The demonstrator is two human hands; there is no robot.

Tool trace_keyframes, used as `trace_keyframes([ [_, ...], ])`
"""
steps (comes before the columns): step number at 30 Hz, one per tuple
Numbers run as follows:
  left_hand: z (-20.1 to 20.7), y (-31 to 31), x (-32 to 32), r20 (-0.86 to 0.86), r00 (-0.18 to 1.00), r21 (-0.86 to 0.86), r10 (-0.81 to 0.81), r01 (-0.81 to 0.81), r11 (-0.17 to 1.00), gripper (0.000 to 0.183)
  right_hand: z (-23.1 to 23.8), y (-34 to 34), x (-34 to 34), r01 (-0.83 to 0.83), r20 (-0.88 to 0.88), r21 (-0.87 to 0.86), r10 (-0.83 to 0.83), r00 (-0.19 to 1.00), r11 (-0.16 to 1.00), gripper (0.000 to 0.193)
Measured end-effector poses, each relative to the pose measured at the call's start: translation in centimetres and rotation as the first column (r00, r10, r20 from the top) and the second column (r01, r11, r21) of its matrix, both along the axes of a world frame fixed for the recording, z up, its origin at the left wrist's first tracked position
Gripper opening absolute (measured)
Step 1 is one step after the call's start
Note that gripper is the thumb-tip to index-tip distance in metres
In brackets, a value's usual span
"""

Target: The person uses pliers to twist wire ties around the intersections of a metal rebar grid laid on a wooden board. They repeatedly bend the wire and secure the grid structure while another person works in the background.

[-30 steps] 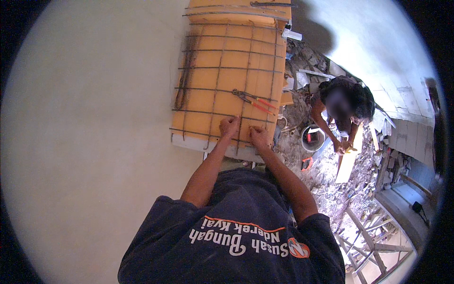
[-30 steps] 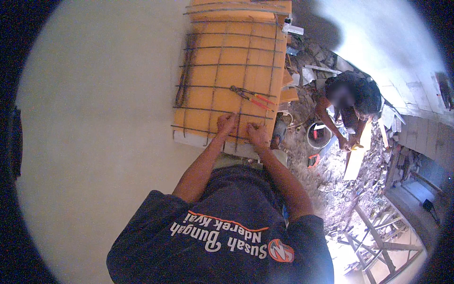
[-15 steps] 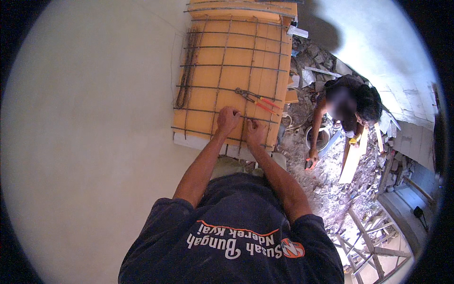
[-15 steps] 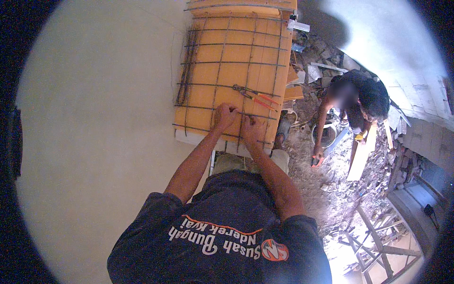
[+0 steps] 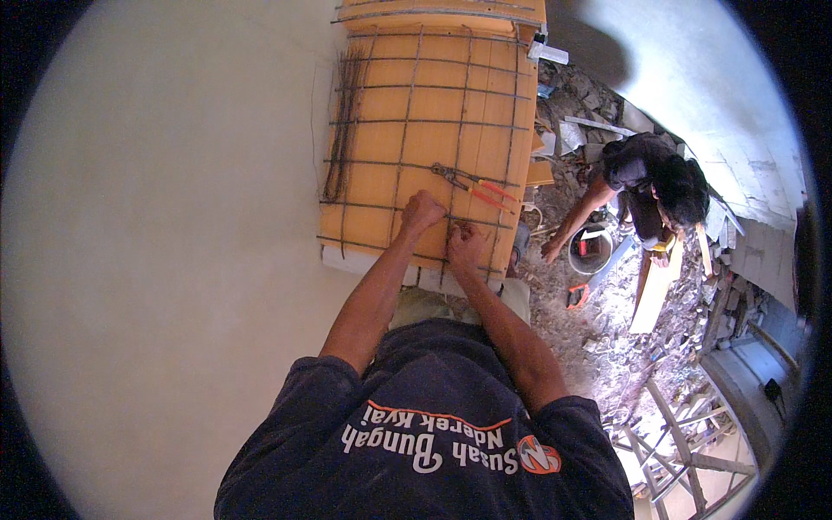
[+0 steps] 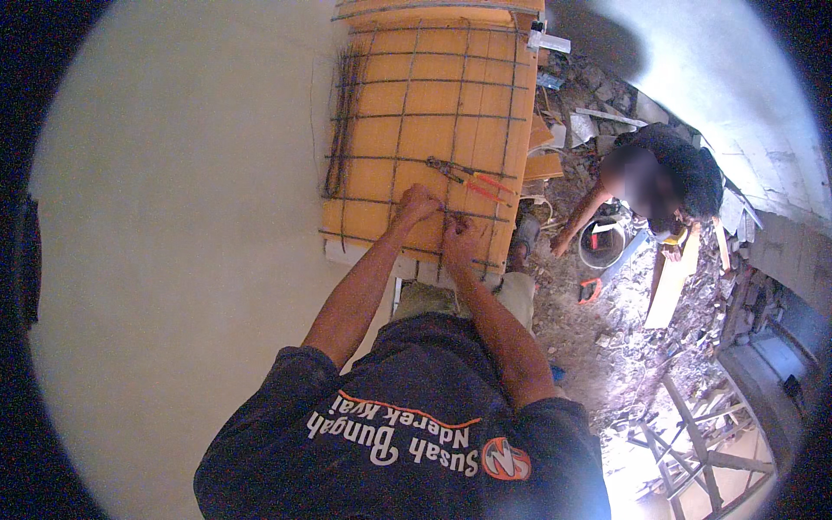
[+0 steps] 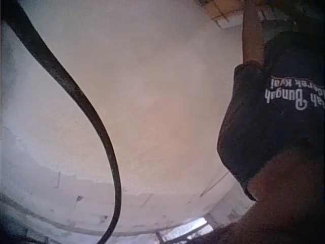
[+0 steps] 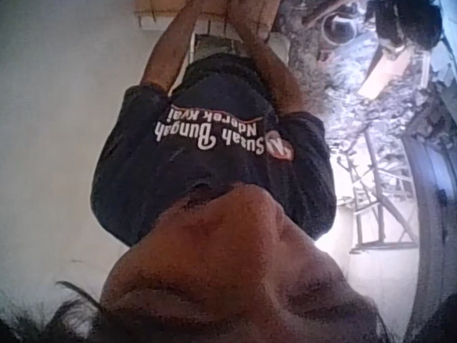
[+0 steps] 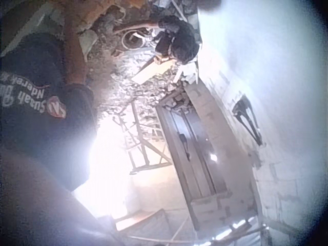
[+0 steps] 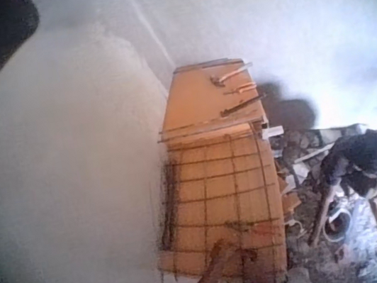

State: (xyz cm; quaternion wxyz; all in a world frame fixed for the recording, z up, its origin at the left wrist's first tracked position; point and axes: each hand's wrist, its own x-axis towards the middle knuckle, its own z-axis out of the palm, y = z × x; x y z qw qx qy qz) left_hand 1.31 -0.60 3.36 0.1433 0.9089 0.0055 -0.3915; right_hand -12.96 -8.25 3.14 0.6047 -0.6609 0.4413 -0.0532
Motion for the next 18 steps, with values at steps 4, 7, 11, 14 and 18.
trace_keyframes([
  [4,-1.6,1.3,1.0,-0.069,0.997,0.074,-0.034,0.040,0.996,0.029,0.0,-0.4,-0.1,-0.171,-0.008,-0.082,0.171,0.985,0.982,0.033],
  [7,-1.1,0.7,1.1,-0.144,0.989,0.051,0.032,-0.025,0.998,0.026,-0.1,-0.6,0.0,-0.141,0.000,-0.026,0.141,0.990,0.990,0.034],
  [11,1.7,-0.8,1.1,-0.157,0.988,0.066,0.007,0.004,0.998,0.023,-0.8,-1.0,0.2,-0.139,-0.064,0.007,0.139,0.988,0.990,0.036],
  [14,3.3,-1.1,0.7,-0.152,0.987,-0.016,0.055,-0.058,0.998,0.022,-1.8,-0.4,0.5,-0.092,-0.089,-0.054,0.086,0.992,0.994,0.035],
  [18,3.1,-0.9,0.6,-0.165,0.983,0.028,0.087,-0.083,0.996,0.023,-1.0,-0.4,0.3,-0.093,-0.027,0.012,0.093,0.995,0.996,0.034],
])
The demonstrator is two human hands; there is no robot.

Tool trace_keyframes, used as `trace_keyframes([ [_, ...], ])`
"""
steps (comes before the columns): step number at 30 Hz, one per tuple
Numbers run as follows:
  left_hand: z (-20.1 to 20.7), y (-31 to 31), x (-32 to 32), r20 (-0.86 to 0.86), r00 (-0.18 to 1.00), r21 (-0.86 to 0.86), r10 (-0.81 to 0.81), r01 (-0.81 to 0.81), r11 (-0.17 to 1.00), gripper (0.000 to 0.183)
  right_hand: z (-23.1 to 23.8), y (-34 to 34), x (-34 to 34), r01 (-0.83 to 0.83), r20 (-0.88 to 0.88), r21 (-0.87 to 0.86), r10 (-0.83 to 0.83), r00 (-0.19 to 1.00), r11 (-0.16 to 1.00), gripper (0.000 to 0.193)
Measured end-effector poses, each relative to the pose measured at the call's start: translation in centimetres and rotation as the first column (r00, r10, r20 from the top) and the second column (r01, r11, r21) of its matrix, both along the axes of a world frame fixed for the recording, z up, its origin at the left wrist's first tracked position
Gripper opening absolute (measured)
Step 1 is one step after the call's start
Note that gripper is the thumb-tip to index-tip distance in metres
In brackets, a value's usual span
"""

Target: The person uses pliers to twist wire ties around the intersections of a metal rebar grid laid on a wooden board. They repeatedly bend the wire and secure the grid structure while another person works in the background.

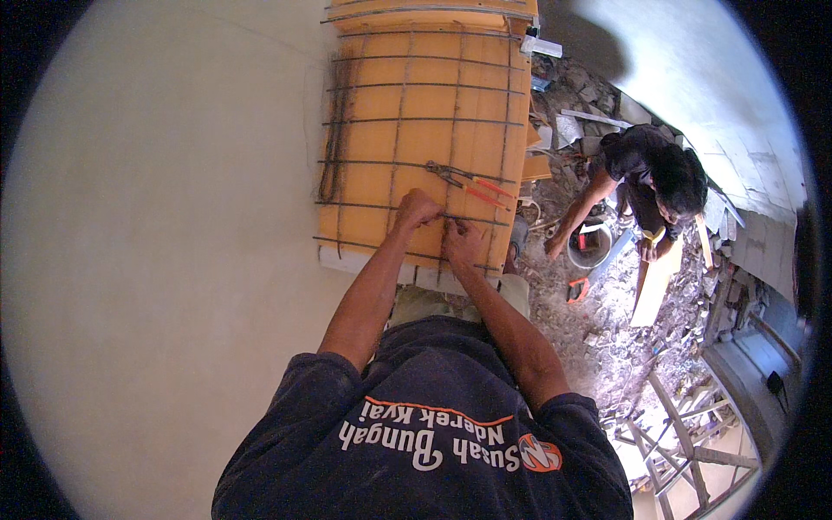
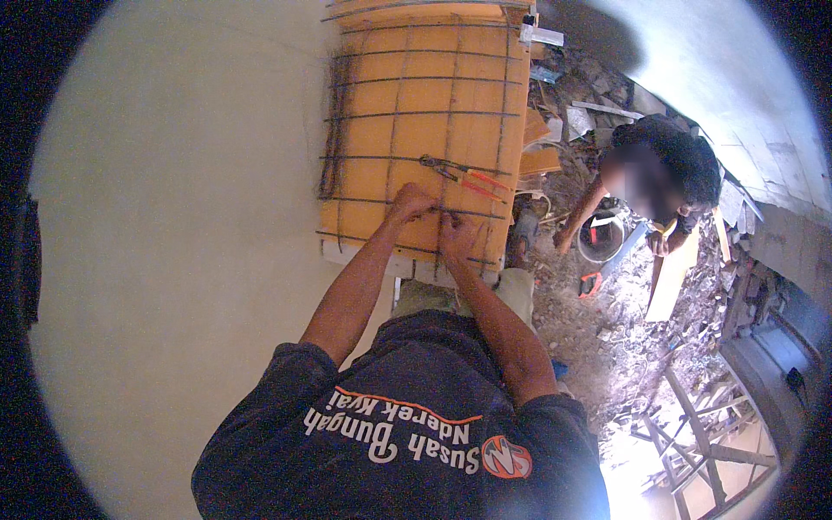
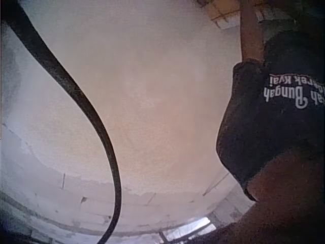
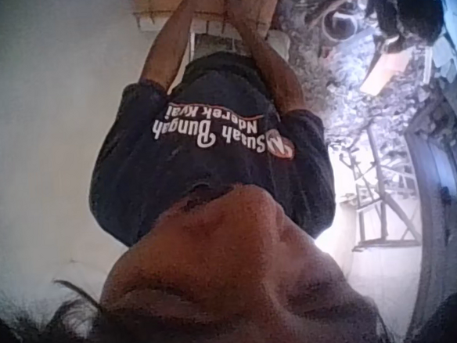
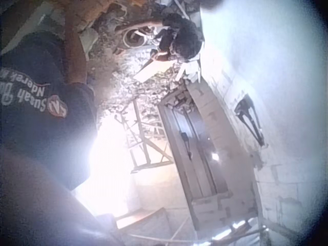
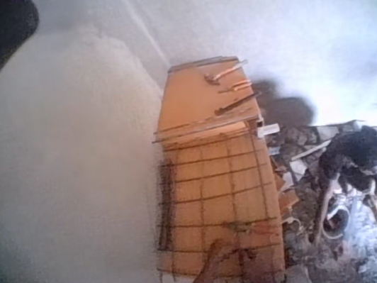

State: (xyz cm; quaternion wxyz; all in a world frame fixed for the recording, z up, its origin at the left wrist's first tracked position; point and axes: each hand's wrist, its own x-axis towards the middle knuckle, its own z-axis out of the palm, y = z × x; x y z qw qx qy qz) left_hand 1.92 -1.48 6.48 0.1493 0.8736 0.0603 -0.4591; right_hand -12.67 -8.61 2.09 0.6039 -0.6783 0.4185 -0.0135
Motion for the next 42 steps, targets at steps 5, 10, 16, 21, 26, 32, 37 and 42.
trace_keyframes([
  [5,-1.4,0.7,-0.3,0.063,0.997,-0.040,-0.035,0.038,0.999,0.029,-1.8,0.1,0.0,0.018,-0.002,0.099,-0.018,1.000,0.995,0.028],
  [10,-2.7,1.0,-2.5,0.378,0.926,-0.112,0.009,0.036,0.993,0.031,-1.6,-0.7,-0.5,-0.069,0.032,0.154,0.065,0.997,0.986,0.026],
  [16,-3.0,1.8,-5.1,0.413,0.847,-0.474,0.335,-0.114,0.873,0.025,0.8,-1.6,-0.8,-0.074,0.000,0.227,0.076,0.997,0.971,0.024],
  [21,-2.2,2.2,-5.6,0.523,0.806,-0.531,0.276,0.055,0.845,0.024,-1.0,-1.0,-0.8,-0.066,0.009,0.258,0.066,0.998,0.964,0.024],
  [26,-0.9,3.1,-5.2,0.636,0.771,-0.469,0.046,0.338,0.816,0.023,-2.2,-0.1,-0.4,0.019,-0.038,0.316,-0.007,0.999,0.948,0.023],
  [32,-1.0,5.2,-4.1,0.706,0.649,-0.323,-0.285,0.653,0.685,0.030,-1.3,-0.6,0.4,0.076,-0.062,0.560,-0.050,0.997,0.825,0.028],
  [37,-1.7,5.6,-3.4,0.714,0.615,-0.353,-0.334,0.729,0.587,0.028,4.5,-1.5,2.1,0.205,-0.111,0.743,-0.184,0.977,0.637,0.026],
  [42,-0.8,5.3,-2.9,0.681,0.623,-0.328,-0.385,0.730,0.600,0.025,5.1,-2.3,3.4,0.195,-0.162,0.714,-0.112,0.980,0.672,0.022],
])
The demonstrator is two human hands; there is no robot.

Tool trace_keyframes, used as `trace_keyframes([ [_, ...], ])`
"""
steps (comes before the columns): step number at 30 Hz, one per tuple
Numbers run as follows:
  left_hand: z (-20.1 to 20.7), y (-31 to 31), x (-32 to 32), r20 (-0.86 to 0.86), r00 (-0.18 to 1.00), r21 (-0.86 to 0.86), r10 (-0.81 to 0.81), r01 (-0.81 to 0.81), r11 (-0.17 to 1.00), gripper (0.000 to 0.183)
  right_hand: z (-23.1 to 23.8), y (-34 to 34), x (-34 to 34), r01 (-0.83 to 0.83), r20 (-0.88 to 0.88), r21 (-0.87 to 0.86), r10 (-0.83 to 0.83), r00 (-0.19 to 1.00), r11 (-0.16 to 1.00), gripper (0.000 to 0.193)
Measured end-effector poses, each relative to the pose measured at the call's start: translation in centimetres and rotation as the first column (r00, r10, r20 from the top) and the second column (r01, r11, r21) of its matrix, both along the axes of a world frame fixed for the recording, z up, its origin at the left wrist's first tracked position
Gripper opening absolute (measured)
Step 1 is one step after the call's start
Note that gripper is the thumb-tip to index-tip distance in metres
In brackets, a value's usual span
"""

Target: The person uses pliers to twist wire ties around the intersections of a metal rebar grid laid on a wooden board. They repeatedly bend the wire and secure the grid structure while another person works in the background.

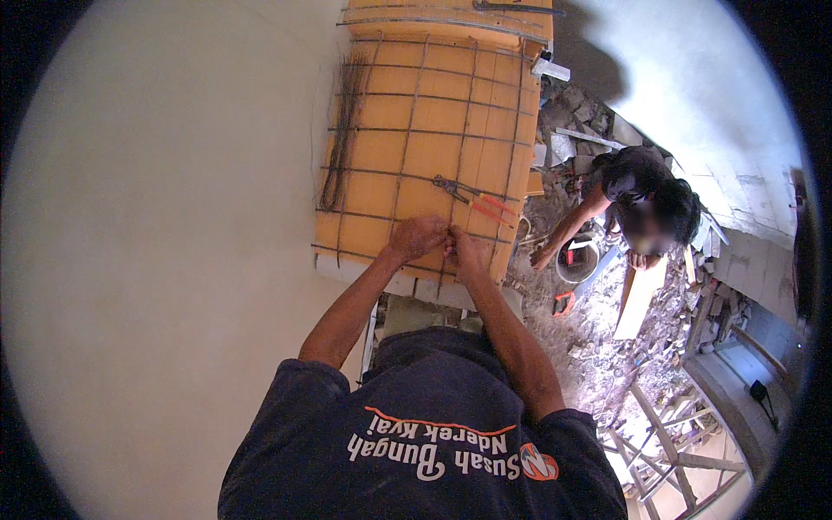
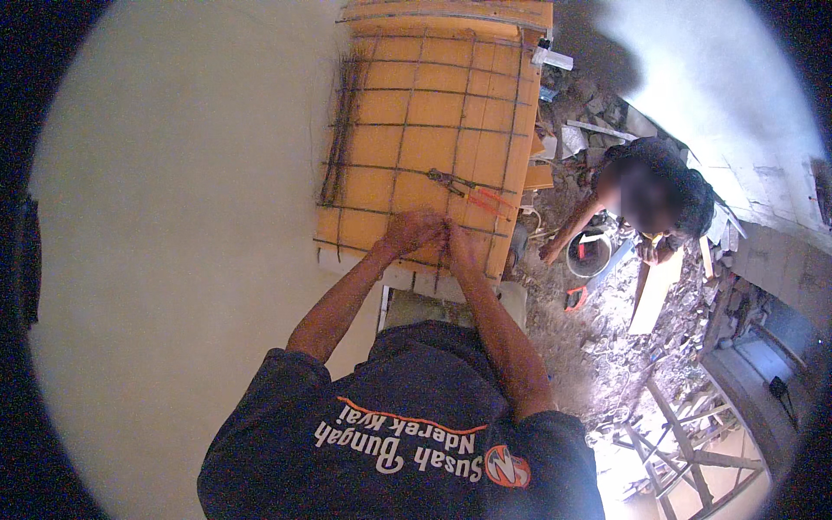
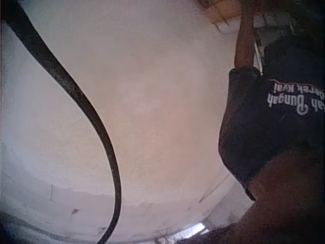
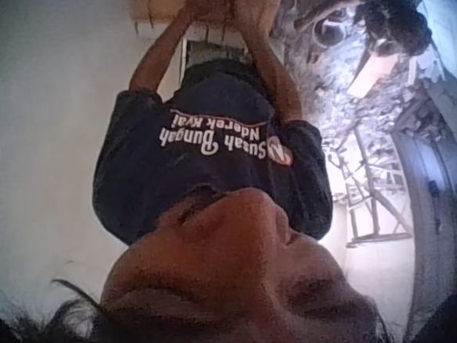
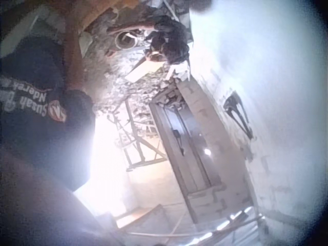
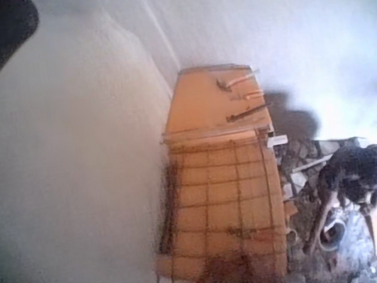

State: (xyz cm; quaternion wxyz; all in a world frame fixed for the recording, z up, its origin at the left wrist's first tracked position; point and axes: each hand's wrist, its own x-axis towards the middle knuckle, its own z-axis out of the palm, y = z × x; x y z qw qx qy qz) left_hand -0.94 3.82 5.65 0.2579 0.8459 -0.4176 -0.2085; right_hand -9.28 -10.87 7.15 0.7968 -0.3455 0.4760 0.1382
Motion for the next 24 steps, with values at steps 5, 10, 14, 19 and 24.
trace_keyframes([
  [5,-0.1,0.2,0.3,-0.029,0.998,0.013,0.059,-0.059,0.998,0.023,-3.4,1.2,-0.9,0.035,0.085,-0.036,-0.032,0.996,0.999,0.021],
  [10,0.8,-1.1,1.7,-0.109,0.989,0.008,0.096,-0.096,0.995,0.023,-6.4,1.1,-2.2,-0.168,0.063,-0.676,0.283,0.957,0.718,0.026],
  [14,2.8,-2.9,3.0,-0.288,0.943,0.210,0.166,-0.107,0.972,0.021,-2.6,1.7,-2.7,-0.320,-0.154,-0.909,0.497,0.854,0.268,0.027],
  [19,-2.2,-3.5,3.9,0.119,0.965,0.261,-0.235,0.198,0.945,0.023,-3.4,5.4,-0.7,-0.068,0.138,-0.905,0.444,0.885,0.419,0.027],
  [24,2.0,-7.6,3.6,0.027,0.972,0.316,-0.233,0.213,0.925,0.022,-4.9,5.5,-1.5,-0.215,-0.041,-0.840,0.337,0.941,0.497,0.032],
])
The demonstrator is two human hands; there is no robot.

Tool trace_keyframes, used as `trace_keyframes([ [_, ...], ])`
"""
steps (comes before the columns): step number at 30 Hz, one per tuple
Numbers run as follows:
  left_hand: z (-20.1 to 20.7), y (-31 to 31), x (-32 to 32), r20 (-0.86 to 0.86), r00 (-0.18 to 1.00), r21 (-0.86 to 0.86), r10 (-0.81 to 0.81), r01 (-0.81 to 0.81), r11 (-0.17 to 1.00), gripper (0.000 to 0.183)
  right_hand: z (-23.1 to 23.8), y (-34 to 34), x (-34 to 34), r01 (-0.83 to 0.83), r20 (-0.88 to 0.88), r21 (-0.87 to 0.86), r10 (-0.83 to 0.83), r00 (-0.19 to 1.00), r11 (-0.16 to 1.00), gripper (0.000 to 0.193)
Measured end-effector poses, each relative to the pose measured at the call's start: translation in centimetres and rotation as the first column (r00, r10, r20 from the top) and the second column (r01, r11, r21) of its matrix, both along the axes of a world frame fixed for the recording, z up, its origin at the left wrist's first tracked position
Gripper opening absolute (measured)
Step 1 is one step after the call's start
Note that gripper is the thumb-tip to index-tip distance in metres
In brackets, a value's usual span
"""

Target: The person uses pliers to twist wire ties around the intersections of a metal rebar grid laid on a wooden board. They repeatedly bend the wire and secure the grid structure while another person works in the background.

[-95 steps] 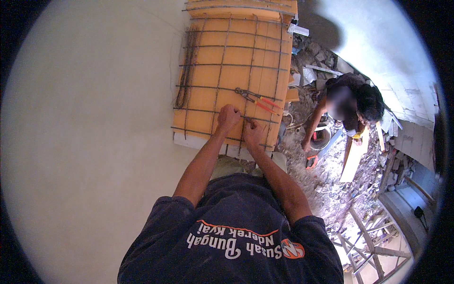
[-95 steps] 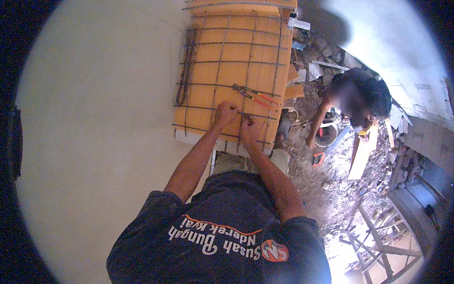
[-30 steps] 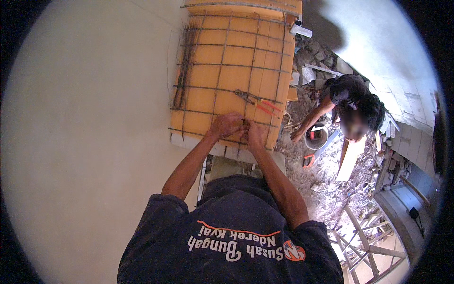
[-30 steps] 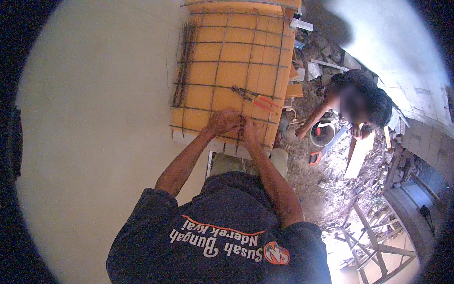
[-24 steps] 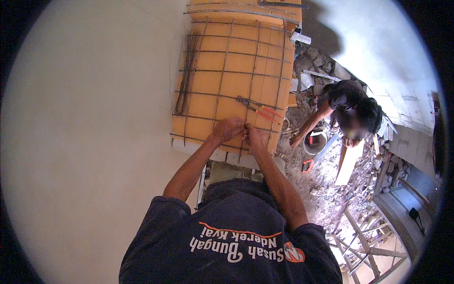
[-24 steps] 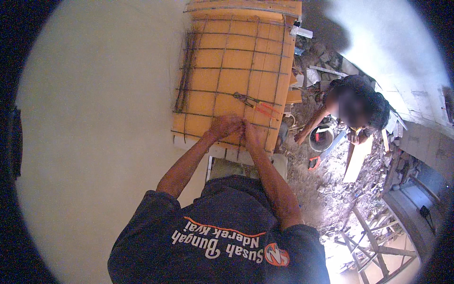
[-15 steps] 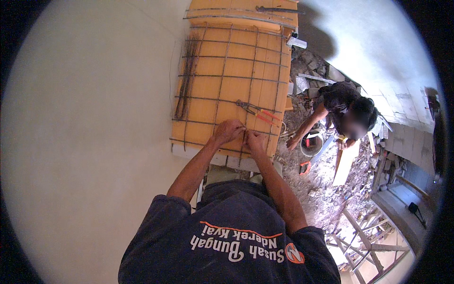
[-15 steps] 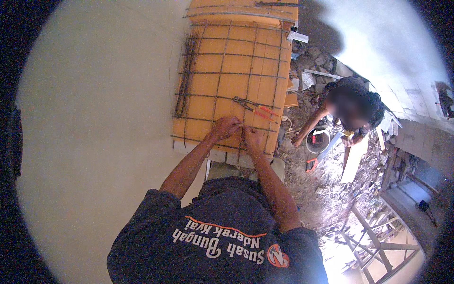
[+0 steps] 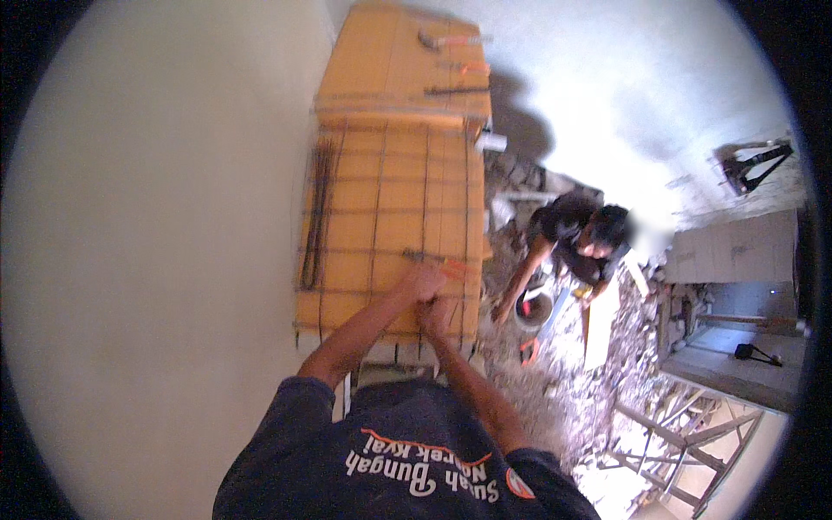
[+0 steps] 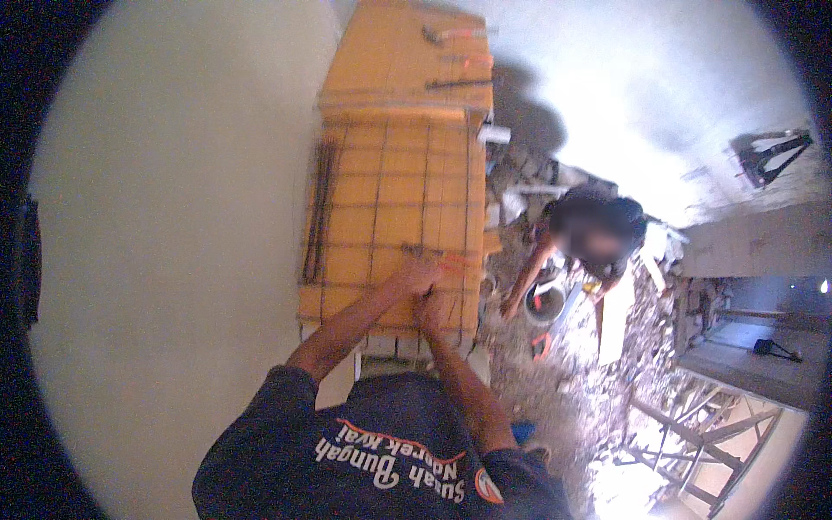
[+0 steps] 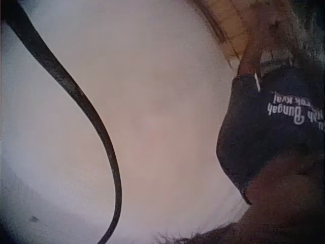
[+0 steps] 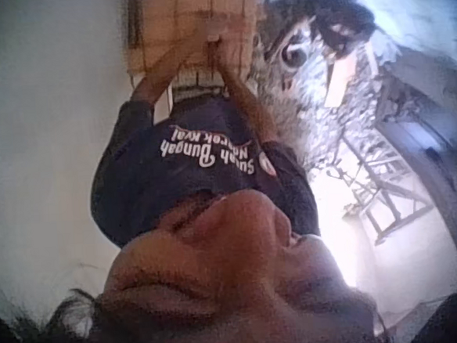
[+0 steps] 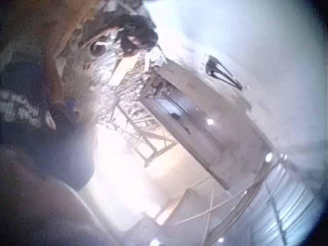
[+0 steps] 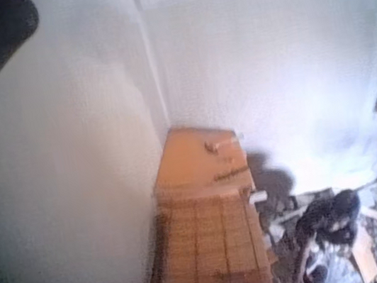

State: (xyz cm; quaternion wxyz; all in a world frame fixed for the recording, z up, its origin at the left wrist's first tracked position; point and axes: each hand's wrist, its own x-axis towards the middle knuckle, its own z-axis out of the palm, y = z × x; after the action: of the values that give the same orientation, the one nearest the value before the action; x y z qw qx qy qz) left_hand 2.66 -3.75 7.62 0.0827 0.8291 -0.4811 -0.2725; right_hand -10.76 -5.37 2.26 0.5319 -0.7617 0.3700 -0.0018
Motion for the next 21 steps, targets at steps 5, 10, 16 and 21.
trace_keyframes([
  [5,5.6,-3.6,-1.4,0.104,0.920,0.034,-0.379,0.377,0.925,0.022,0.3,-0.3,-0.1,0.122,-0.002,0.057,-0.122,0.992,0.991,0.033],
  [10,6.7,-2.9,-2.5,0.092,0.989,-0.276,-0.117,0.138,0.951,0.023,2.8,0.5,3.0,0.197,0.077,0.270,-0.226,0.971,0.942,0.034],
  [16,13.5,2.4,-5.4,0.000,0.960,-0.388,0.280,-0.258,0.885,0.030,2.9,1.2,4.8,0.203,0.185,0.755,-0.499,0.847,0.624,0.037],
  [21,13.7,8.6,-6.3,-0.281,0.864,-0.552,0.417,-0.501,0.666,0.038,1.9,3.0,2.9,-0.036,0.091,0.995,-0.734,0.673,0.090,0.039],
])
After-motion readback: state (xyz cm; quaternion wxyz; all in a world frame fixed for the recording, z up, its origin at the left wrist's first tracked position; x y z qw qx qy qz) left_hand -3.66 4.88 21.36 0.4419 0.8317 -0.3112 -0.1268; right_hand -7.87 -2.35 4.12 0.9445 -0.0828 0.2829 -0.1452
